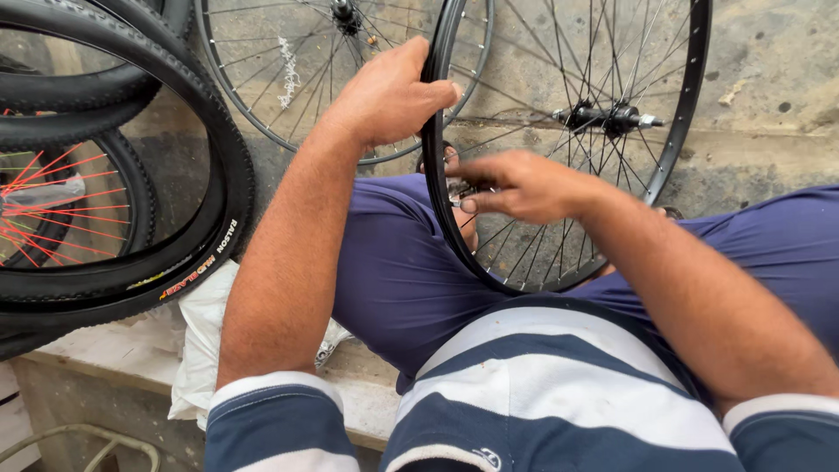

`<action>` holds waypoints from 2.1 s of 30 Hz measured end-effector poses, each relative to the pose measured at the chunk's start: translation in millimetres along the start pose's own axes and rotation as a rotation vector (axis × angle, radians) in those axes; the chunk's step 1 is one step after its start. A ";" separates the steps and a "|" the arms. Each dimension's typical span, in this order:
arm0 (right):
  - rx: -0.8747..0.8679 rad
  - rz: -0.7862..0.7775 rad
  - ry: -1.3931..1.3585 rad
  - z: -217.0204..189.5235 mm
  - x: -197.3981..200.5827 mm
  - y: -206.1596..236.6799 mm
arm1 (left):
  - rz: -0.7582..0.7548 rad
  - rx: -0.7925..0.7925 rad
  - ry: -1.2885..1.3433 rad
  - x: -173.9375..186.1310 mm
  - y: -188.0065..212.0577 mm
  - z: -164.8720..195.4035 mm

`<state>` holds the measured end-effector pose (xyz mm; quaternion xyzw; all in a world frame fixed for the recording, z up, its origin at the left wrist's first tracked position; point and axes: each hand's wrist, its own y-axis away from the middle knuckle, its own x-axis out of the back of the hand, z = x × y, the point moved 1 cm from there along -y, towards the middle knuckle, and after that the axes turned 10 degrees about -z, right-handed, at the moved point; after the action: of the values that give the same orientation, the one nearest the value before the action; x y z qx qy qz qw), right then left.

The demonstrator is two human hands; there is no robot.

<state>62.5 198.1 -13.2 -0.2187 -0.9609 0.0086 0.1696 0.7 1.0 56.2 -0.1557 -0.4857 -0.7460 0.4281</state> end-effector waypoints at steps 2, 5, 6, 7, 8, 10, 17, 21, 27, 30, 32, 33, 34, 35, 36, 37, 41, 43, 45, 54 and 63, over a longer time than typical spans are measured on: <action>-0.229 0.011 -0.076 3.5 -8.7 3.2 | 0.005 -0.021 0.001 0.1 -0.7 1.3; -0.077 0.321 0.628 -2.7 -17.4 5.2 | 0.025 -0.026 -0.046 -0.6 -0.9 3.3; -0.113 0.256 0.576 -2.0 -16.4 4.9 | 0.017 -0.019 -0.056 -0.7 -1.0 3.6; -0.151 0.195 0.520 -2.0 -16.1 4.0 | 0.004 -0.013 -0.070 -0.8 -0.9 4.2; -0.190 0.133 0.463 0.5 -10.0 4.3 | -0.005 0.006 -0.053 -1.1 -0.6 4.1; -0.136 -0.054 0.085 7.6 6.4 5.9 | -0.012 0.036 -0.020 -1.5 -0.9 4.7; -0.258 0.214 0.623 8.3 -28.2 3.5 | 0.047 -0.032 -0.042 -8.0 -6.3 5.2; -0.373 -0.012 0.393 11.4 -25.4 -1.8 | 0.052 -0.044 -0.032 -7.3 -7.9 -1.7; -0.188 -0.046 0.036 15.0 15.5 5.3 | 0.086 -0.110 -0.053 -10.4 -9.9 -3.4; -0.088 0.218 0.425 -5.4 -13.9 7.0 | 0.043 -0.067 -0.041 -9.3 -9.0 -4.3; 0.112 0.325 0.628 -14.8 -19.2 5.6 | 0.030 -0.037 -0.036 -7.9 -8.4 -4.4; 0.022 0.224 0.494 -14.7 -17.9 3.7 | 0.035 -0.034 -0.041 -7.6 -8.1 -3.7; -0.068 0.120 0.357 -12.2 -11.5 1.7 | 0.038 -0.032 -0.044 -7.8 -8.0 -3.0; -0.157 0.011 0.219 -7.9 -1.4 0.2 | 0.024 -0.017 -0.013 -8.0 -8.4 -2.1; -0.262 -0.110 0.050 -1.9 10.0 -1.6 | 0.009 -0.003 0.019 -7.5 -8.9 -1.6; -0.368 -0.229 -0.124 4.0 19.9 -2.3 | -0.011 0.009 0.053 -9.2 -9.3 -0.2; -0.425 -0.213 -0.174 15.2 30.2 2.4 | 0.048 -0.040 -0.056 -10.5 -9.6 3.0; -0.283 -0.126 -0.118 12.4 18.4 8.0 | 0.054 -0.042 -0.057 -9.6 -8.5 2.0; -0.107 -0.024 -0.011 7.2 5.5 13.7 | 0.023 0.004 -0.024 -8.3 -8.2 0.0; 0.012 -0.076 0.287 0.8 -10.7 35.9 | 0.281 -0.365 0.071 -7.2 -20.1 4.3; 0.010 0.062 0.446 -4.5 -3.9 67.0 | 0.108 -0.214 -0.081 -7.4 -9.9 -6.9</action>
<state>95.2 256.8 -16.3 -0.2439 -0.8923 -0.0301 0.3787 -1.5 0.3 42.2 -0.2566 -0.4111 -0.7626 0.4285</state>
